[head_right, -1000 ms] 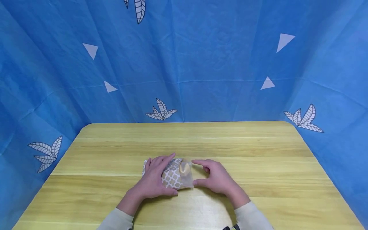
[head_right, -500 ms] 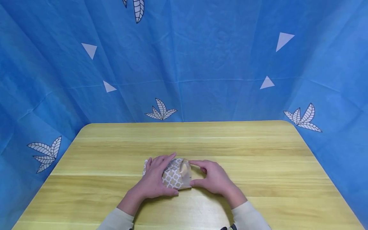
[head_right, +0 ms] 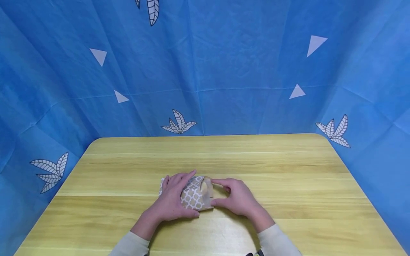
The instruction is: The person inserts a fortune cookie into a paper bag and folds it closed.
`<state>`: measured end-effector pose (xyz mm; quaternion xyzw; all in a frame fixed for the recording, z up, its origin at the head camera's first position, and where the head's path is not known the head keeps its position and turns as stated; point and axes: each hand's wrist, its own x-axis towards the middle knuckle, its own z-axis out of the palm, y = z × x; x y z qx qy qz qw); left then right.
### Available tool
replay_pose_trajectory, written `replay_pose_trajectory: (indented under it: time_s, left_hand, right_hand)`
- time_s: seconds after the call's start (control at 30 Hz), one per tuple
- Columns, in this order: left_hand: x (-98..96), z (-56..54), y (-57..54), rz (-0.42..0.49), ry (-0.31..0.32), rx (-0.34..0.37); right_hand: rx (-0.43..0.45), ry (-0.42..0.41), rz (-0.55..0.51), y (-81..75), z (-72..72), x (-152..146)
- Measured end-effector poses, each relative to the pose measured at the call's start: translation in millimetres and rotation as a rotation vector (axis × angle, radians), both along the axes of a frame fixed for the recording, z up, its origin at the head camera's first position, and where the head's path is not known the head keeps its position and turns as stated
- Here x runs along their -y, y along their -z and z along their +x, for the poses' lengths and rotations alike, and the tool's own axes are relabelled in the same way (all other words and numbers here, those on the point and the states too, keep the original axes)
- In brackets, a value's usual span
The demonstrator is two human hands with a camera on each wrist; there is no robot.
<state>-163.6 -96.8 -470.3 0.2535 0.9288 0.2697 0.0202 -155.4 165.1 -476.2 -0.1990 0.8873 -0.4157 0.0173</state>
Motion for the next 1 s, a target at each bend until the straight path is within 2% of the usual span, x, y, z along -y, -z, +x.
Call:
replay_pose_trajectory:
  time_s: [0.5, 0.8, 1.0]
  left_hand:
    - [1.0, 0.7, 1.7, -0.001, -0.006, 0.003]
    - [1.5, 0.3, 0.4, 0.005, 0.0, -0.011]
    - [2.1, 0.8, -0.3, 0.0, -0.003, 0.0]
  right_hand:
    - [-0.009, -0.042, 0.047, 0.2, 2.1, 2.9]
    - [-0.008, -0.02, 0.055, 1.3, 0.6, 6.0]
    - [-0.016, -0.057, 0.06, -2.8, 1.0, 6.9]
